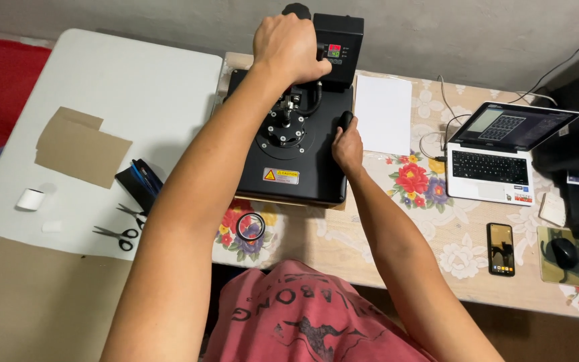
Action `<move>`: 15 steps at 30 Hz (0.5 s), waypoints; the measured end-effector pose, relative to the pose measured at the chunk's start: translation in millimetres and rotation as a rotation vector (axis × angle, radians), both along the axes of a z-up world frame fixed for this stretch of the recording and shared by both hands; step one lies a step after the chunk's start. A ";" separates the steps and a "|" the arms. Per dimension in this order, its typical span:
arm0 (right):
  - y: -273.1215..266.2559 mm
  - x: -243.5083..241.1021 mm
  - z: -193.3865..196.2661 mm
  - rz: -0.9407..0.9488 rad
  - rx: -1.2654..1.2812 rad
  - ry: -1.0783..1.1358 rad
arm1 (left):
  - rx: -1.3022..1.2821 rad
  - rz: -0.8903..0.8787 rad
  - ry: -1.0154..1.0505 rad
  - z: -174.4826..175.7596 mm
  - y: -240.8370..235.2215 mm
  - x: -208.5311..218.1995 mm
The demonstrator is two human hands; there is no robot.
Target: The person places a brown sheet and a book with a Superman design under a heat press machine. They lower the press to apply heat, then lift it to remove the brown sheet and reveal the book. The person then places white paper sheets on the book and prepares to use the heat press again.
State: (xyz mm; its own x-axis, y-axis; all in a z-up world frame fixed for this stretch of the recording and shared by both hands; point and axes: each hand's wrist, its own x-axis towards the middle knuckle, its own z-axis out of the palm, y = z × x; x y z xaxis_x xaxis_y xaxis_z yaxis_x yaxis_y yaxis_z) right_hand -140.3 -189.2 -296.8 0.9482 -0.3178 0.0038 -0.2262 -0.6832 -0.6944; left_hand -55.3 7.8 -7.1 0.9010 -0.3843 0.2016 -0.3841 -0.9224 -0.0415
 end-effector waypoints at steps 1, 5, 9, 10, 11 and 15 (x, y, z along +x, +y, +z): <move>-0.4 1.3 -2.1 0.001 0.000 0.000 | 0.000 0.001 0.000 -1.9 0.6 -0.9; -1.7 4.4 -5.9 -0.007 -0.007 0.014 | -0.006 -0.013 -0.028 -6.6 2.2 -5.6; -1.2 2.8 -1.3 -0.003 0.008 0.026 | -0.029 -0.022 -0.039 -10.6 3.5 -14.8; -2.8 4.2 -5.9 -0.003 0.009 0.025 | -0.028 -0.021 -0.040 -13.5 4.1 -18.7; -4.3 5.5 -10.5 0.002 0.004 0.012 | -0.033 -0.030 -0.062 -16.4 4.8 -22.5; -5.2 7.3 -15.7 0.013 -0.005 -0.001 | -0.055 -0.034 -0.124 -26.7 9.5 -43.7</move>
State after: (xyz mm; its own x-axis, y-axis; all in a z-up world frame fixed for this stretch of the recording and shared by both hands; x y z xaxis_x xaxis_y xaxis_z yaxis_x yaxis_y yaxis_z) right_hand -133.0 -194.4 -312.6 0.9521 -0.3057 0.0065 -0.2166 -0.6894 -0.6912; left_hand -99.0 17.3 -33.8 0.8544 -0.3997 0.3320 -0.4107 -0.9109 -0.0398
